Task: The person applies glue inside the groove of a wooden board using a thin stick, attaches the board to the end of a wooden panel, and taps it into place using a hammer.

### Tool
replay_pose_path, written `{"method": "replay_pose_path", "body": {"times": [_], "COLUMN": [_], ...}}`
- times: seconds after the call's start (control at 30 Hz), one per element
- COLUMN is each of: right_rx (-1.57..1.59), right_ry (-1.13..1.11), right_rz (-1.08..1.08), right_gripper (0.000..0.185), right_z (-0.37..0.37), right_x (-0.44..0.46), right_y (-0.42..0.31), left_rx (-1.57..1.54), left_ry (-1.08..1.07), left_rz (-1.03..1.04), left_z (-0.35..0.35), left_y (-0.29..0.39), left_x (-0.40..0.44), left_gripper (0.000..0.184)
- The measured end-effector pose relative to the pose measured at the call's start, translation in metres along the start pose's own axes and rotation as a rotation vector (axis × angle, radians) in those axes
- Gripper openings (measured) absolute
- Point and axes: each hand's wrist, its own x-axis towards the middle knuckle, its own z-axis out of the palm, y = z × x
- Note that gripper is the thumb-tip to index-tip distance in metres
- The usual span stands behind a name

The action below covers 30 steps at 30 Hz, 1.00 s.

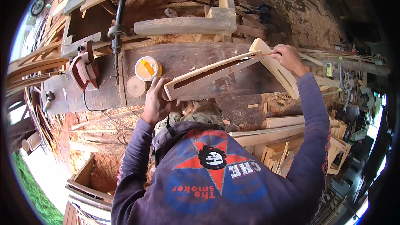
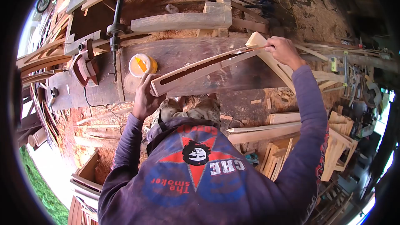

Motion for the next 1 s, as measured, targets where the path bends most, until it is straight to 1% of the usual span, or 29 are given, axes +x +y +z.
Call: {"method": "replay_pose_path", "body": {"times": [0.1, 0.17, 0.23, 0.3, 0.37, 0.43, 0.53, 0.63, 0.67, 0.7, 0.77, 0.9, 0.97, 1.0], "right_rx": [-0.013, -0.008, -0.002, 0.028, 0.032, 0.037, 0.051, 0.089, 0.130, 0.127, 0.195, 0.214, 0.161, 0.115], "right_ry": [0.004, 0.012, 0.019, 0.103, 0.113, 0.122, 0.150, 0.120, 0.116, 0.117, 0.170, 0.237, 0.366, 0.392], "right_rz": [-0.027, -0.066, -0.104, -0.231, -0.268, -0.308, -0.462, -0.453, -0.487, -0.490, -0.484, -0.453, -0.399, -0.400], "right_gripper": [0.015, 0.015, 0.015, 0.012, 0.009, 0.007, 0.009, 0.008, 0.012, 0.012, 0.011, 0.008, 0.006, 0.006], "right_z": [-0.010, -0.013, -0.016, -0.021, -0.028, -0.029, -0.027, -0.024, -0.019, -0.012, 0.005, 0.029, 0.033, 0.030], "right_x": [-0.001, 0.000, 0.000, -0.001, -0.004, -0.006, -0.010, -0.014, -0.014, -0.012, -0.005, 0.003, -0.001, -0.006], "right_y": [-0.024, -0.037, -0.053, -0.074, -0.103, -0.127, -0.155, -0.181, -0.185, -0.185, -0.181, -0.161, -0.151, -0.148], "left_rx": [-0.030, 0.027, 0.030, 0.035, 0.035, 0.050, 0.076, 0.091, 0.106, 0.121, 0.119, 0.108, 0.064, 0.098], "left_ry": [-0.004, -0.010, -0.021, -0.033, -0.011, -0.013, -0.014, -0.020, -0.029, -0.039, -0.030, -0.007, -0.026, -0.041], "left_rz": [0.032, 0.074, 0.063, 0.050, 0.098, 0.076, 0.057, 0.066, 0.065, 0.063, 0.068, 0.103, 0.115, 0.129], "left_z": [-0.001, -0.003, -0.004, -0.005, -0.006, -0.009, -0.011, -0.015, -0.015, -0.015, -0.014, -0.013, -0.013, -0.012], "left_y": [-0.007, -0.008, -0.007, -0.006, -0.004, 0.005, 0.008, 0.011, 0.011, 0.012, 0.013, 0.010, 0.006, 0.002], "left_x": [0.003, 0.006, 0.008, 0.010, 0.012, 0.015, 0.020, 0.022, 0.023, 0.023, 0.021, 0.016, 0.013, 0.014], "left_gripper": [0.048, 0.058, 0.057, 0.057, 0.055, 0.054, 0.054, 0.055, 0.055, 0.054, 0.053, 0.051, 0.056, 0.059]}}
